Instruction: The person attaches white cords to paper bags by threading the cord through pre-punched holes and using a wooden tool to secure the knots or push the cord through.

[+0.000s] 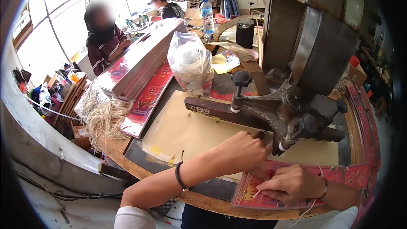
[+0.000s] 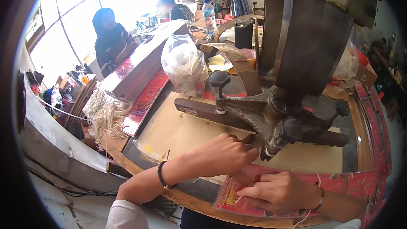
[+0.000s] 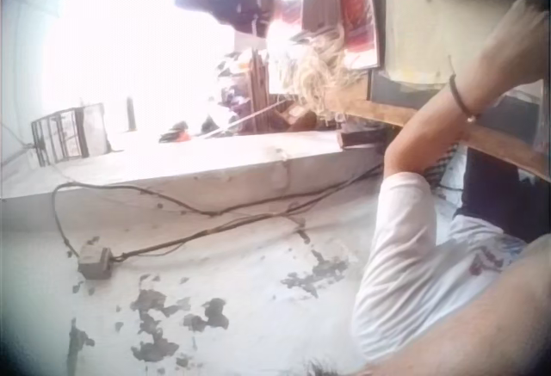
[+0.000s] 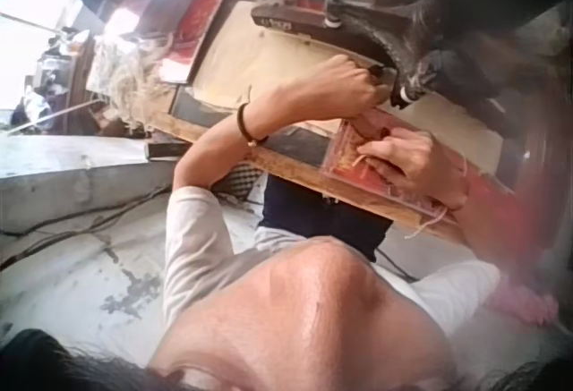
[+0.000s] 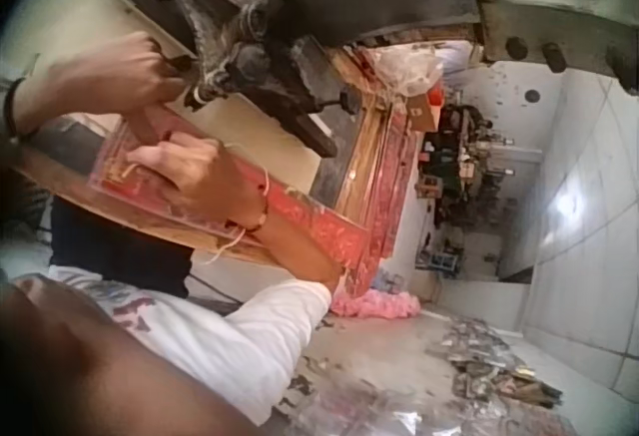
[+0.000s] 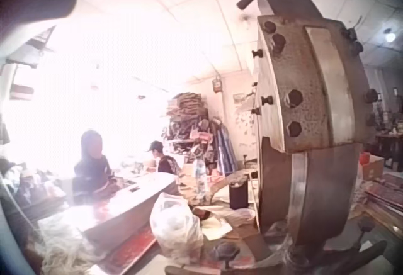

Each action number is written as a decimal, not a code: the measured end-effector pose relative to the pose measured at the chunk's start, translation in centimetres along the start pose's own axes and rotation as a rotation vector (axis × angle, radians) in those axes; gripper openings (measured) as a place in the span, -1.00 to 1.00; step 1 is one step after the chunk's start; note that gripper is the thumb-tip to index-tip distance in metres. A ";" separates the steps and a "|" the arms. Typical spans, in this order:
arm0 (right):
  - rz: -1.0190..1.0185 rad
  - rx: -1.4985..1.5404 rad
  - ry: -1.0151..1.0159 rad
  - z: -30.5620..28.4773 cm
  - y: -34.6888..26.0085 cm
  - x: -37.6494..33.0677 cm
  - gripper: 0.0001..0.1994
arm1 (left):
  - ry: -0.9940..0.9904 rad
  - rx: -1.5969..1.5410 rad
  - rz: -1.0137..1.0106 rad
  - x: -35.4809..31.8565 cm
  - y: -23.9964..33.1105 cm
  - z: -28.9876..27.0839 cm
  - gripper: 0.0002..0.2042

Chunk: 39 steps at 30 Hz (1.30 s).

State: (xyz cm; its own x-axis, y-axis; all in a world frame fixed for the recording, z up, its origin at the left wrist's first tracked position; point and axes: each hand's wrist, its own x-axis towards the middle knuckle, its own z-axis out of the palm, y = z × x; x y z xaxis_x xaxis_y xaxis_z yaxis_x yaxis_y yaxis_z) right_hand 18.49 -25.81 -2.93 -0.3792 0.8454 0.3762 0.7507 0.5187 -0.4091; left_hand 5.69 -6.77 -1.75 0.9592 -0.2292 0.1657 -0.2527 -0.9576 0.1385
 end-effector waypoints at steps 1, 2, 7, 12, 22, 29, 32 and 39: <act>-0.010 -0.006 0.015 0.0 0.0 -0.1 -0.64 | -0.002 -0.007 0.006 0.0 0.0 0.1 -0.54; -0.024 -0.018 0.024 -0.1 -0.1 -0.2 -0.64 | 0.006 -0.013 0.010 0.0 0.0 0.0 -0.53; -0.017 -0.001 0.067 -0.1 -0.5 -0.1 -0.68 | -0.022 -0.065 0.014 0.2 -0.1 -0.5 -0.58; 0.109 -0.056 0.126 -0.2 -0.7 0.1 -0.71 | 0.092 -0.044 0.036 0.4 -1.0 0.2 -0.73; 0.101 0.062 0.127 0.2 0.8 0.8 -0.82 | 0.046 -0.145 0.068 0.0 -1.4 0.2 -0.64; 0.021 -0.003 0.124 -0.8 -0.4 0.0 -0.74 | 0.190 -0.299 0.088 0.5 -1.6 0.8 -0.60; 0.051 -0.029 0.279 -1.3 -0.8 0.0 -0.73 | 0.193 -0.601 0.039 0.5 -1.5 0.2 -0.61; 0.123 -0.007 0.479 -1.8 -0.4 0.7 -0.80 | -0.145 -0.868 0.125 0.4 -3.6 -0.9 -0.39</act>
State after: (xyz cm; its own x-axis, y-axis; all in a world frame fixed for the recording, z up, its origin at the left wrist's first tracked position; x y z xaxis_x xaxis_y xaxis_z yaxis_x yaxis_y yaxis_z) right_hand 18.86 -25.64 -1.01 0.0023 0.7460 0.6659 0.7785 0.4166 -0.4694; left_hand 6.90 -3.30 -1.25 0.9098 -0.3997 0.1120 -0.3074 -0.4674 0.8289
